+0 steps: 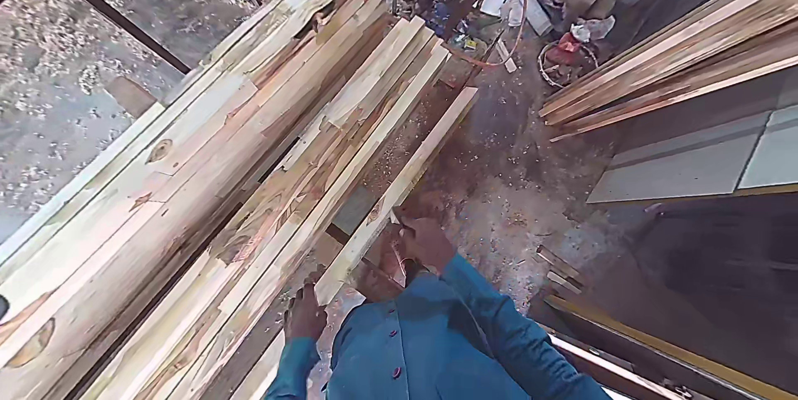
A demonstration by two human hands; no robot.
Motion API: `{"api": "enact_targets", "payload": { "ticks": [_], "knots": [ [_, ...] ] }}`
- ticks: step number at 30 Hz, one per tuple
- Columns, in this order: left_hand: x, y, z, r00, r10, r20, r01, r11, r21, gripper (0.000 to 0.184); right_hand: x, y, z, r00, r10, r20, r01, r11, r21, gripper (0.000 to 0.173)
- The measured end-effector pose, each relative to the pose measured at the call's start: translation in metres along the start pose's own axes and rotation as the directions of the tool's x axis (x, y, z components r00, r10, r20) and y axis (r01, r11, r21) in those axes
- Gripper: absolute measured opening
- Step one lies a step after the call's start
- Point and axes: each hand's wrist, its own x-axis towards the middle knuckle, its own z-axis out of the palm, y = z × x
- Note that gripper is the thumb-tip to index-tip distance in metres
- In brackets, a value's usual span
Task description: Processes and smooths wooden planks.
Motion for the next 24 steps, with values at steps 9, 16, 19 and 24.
{"api": "enact_targets", "payload": {
  "ticks": [9,16,19,24],
  "knots": [
    [0.020,-0.026,-0.009,0.952,0.182,0.248,-0.115,0.958,-0.263,0.072,0.039,0.062,-0.029,0.953,0.079,-0.293,0.030,0.936,0.351,0.055],
    [0.017,-0.022,-0.011,0.948,0.179,0.265,-0.109,0.960,-0.259,0.072,0.075,0.068,-0.005,0.894,-0.046,-0.446,-0.004,0.994,-0.111,0.067],
    [0.009,-0.015,-0.010,0.975,0.087,0.203,-0.041,0.975,-0.219,0.068,0.046,0.050,0.002,0.942,0.101,-0.321,-0.163,0.971,-0.173,0.067],
    [-0.013,0.009,0.001,0.991,-0.098,0.096,0.105,0.992,-0.067,0.068,0.058,0.057,-0.031,0.875,0.109,-0.471,-0.189,0.974,-0.126,0.057]
  ]
}}
